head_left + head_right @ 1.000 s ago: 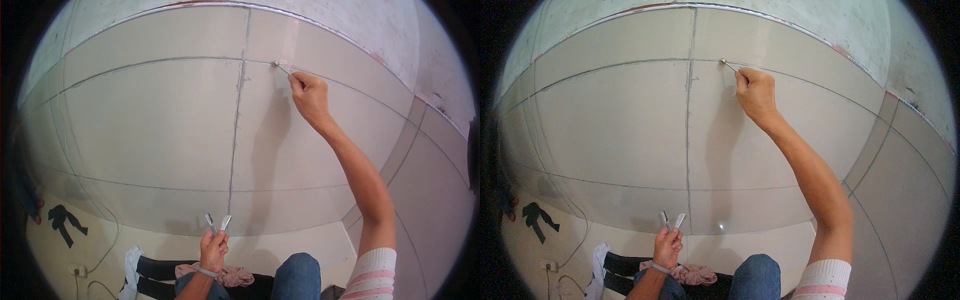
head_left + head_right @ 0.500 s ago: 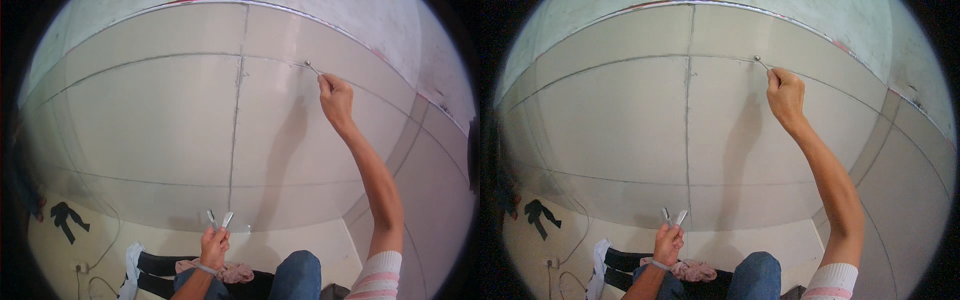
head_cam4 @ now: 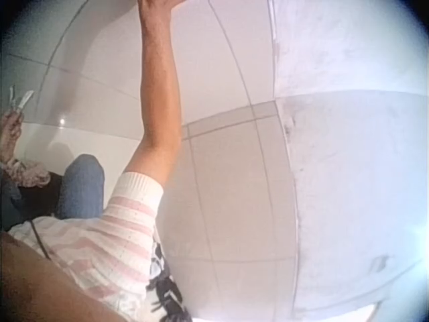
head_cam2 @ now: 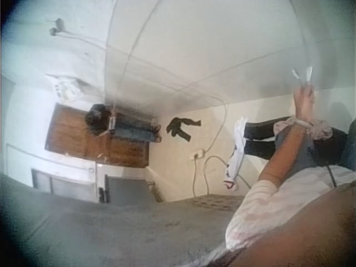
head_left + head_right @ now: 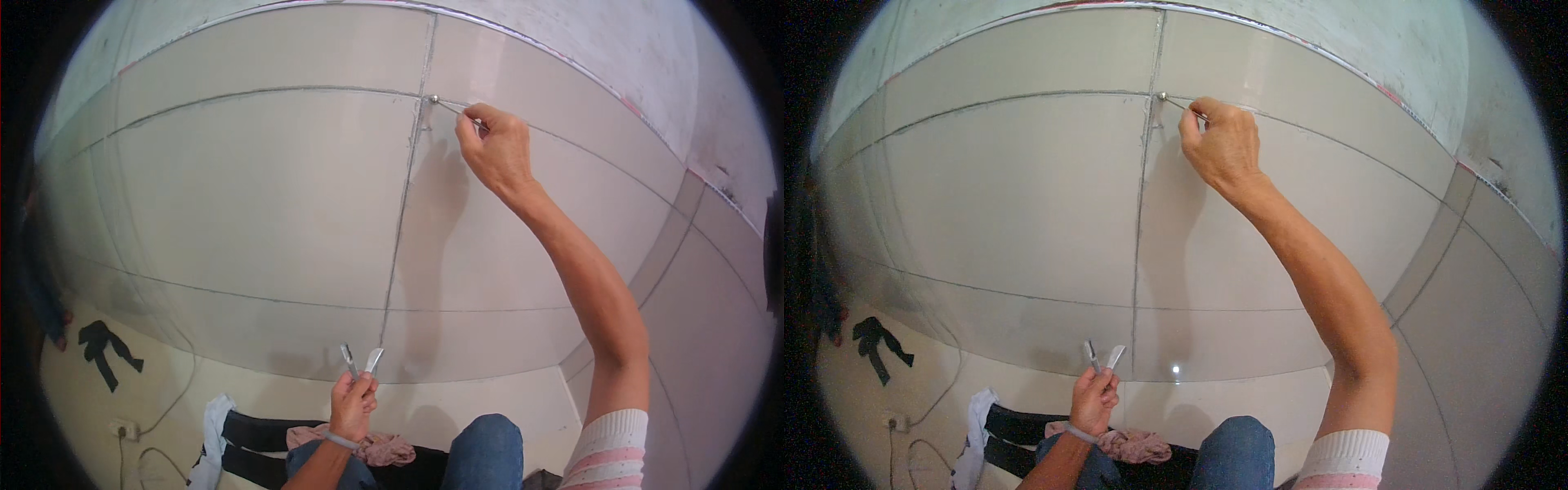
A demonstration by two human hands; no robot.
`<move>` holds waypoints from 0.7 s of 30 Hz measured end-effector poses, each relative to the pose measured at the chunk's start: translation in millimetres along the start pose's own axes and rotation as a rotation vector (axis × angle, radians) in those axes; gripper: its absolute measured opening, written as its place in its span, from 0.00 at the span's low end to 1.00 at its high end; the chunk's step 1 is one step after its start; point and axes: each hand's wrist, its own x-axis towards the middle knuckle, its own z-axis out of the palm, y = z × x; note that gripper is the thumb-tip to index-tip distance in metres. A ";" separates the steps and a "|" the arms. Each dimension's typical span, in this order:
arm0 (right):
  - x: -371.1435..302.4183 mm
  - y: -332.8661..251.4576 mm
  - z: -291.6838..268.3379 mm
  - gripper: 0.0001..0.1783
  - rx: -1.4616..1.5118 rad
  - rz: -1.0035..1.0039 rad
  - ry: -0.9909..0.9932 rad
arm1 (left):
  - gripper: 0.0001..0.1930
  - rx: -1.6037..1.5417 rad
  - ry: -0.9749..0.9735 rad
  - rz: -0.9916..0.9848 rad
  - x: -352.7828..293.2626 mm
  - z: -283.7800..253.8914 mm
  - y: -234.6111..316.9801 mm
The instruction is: Cleaning and repairing grout lines between wall tiles using specialized metal tools.
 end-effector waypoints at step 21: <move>4.7 7.6 -5.6 0.09 -0.079 -0.077 -0.039 | 0.02 0.004 -0.010 -0.020 1.6 -3.7 1.4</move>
